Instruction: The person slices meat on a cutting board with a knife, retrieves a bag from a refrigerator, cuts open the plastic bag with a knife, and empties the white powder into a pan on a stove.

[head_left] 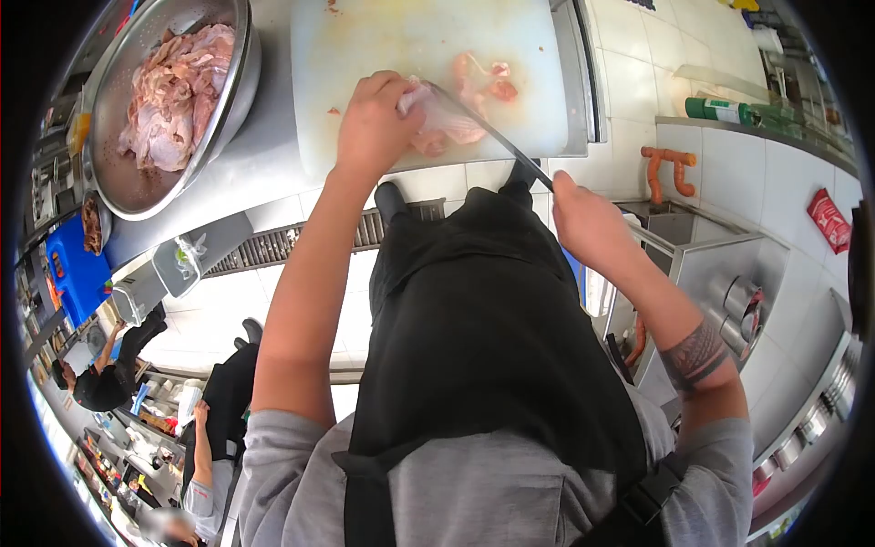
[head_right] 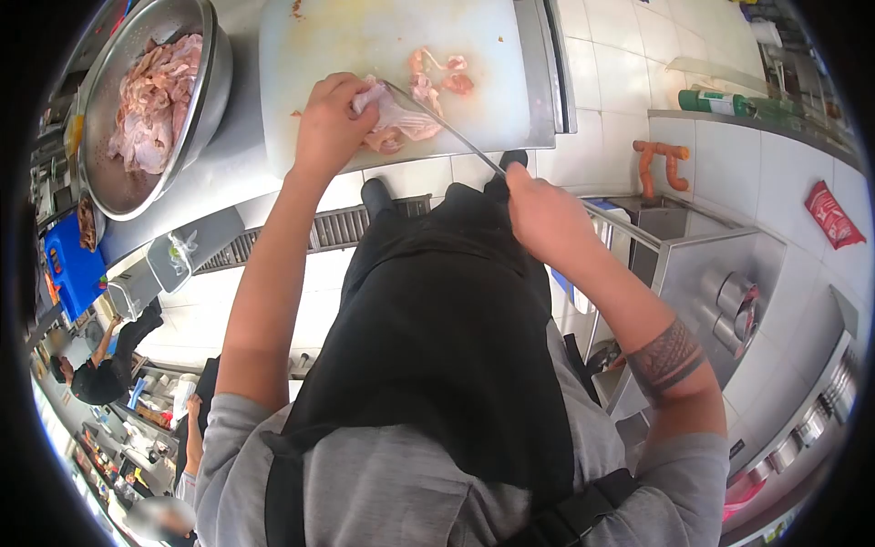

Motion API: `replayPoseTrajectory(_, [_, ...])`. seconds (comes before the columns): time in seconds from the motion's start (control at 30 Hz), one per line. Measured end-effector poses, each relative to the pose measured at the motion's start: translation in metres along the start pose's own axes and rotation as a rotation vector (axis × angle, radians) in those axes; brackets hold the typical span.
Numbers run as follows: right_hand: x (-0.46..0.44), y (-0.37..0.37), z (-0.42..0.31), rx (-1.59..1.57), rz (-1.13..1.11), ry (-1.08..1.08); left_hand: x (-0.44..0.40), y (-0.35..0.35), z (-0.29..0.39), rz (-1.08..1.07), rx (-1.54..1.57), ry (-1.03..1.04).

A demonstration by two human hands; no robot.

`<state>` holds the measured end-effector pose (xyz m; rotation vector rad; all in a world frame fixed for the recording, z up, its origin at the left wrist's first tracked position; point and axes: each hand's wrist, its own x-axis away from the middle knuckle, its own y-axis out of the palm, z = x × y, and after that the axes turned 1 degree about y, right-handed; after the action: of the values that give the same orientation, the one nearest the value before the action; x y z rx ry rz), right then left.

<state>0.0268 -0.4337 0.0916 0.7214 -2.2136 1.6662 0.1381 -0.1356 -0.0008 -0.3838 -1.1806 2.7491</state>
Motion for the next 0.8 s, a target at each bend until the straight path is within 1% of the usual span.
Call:
replayPoseTrajectory(0.03, [0.005,-0.005,0.003,0.018,-0.040,0.037,0.000,0.000,0.001,0.006,-0.001,0.003])
replayPoseTrajectory(0.17, [0.016,-0.012,0.018,0.037,-0.005,0.021,0.001,-0.002,0.001,0.026,-0.026,-0.001])
replayPoseTrajectory(0.23, [0.024,-0.010,0.027,0.039,-0.012,0.056,0.004,-0.005,0.002,0.025,-0.041,-0.006])
replayPoseTrajectory(0.4, [0.056,-0.012,0.050,0.038,0.004,0.016,0.005,-0.006,0.005,-0.006,-0.047,-0.056])
replayPoseTrajectory(0.47, [0.061,-0.016,0.049,0.057,0.027,-0.013,0.007,-0.006,0.002,0.000,-0.055,-0.036])
replayPoseTrajectory(0.57, [0.060,-0.025,0.039,0.060,-0.013,0.033,0.006,-0.008,0.002,0.031,-0.032,-0.013])
replayPoseTrajectory(0.63, [0.053,-0.017,0.029,-0.046,0.101,-0.031,0.009,-0.013,0.011,0.056,-0.002,-0.013])
replayPoseTrajectory(0.7, [0.033,-0.011,0.008,-0.050,0.100,-0.018,0.011,-0.019,0.027,0.061,0.191,-0.257])
replayPoseTrajectory(0.73, [0.018,-0.001,0.004,-0.064,0.140,-0.056,0.012,-0.017,0.027,0.062,0.189,-0.259])
replayPoseTrajectory(0.8, [-0.005,0.008,0.011,-0.081,0.173,-0.096,0.017,-0.013,0.025,0.010,0.054,-0.047])
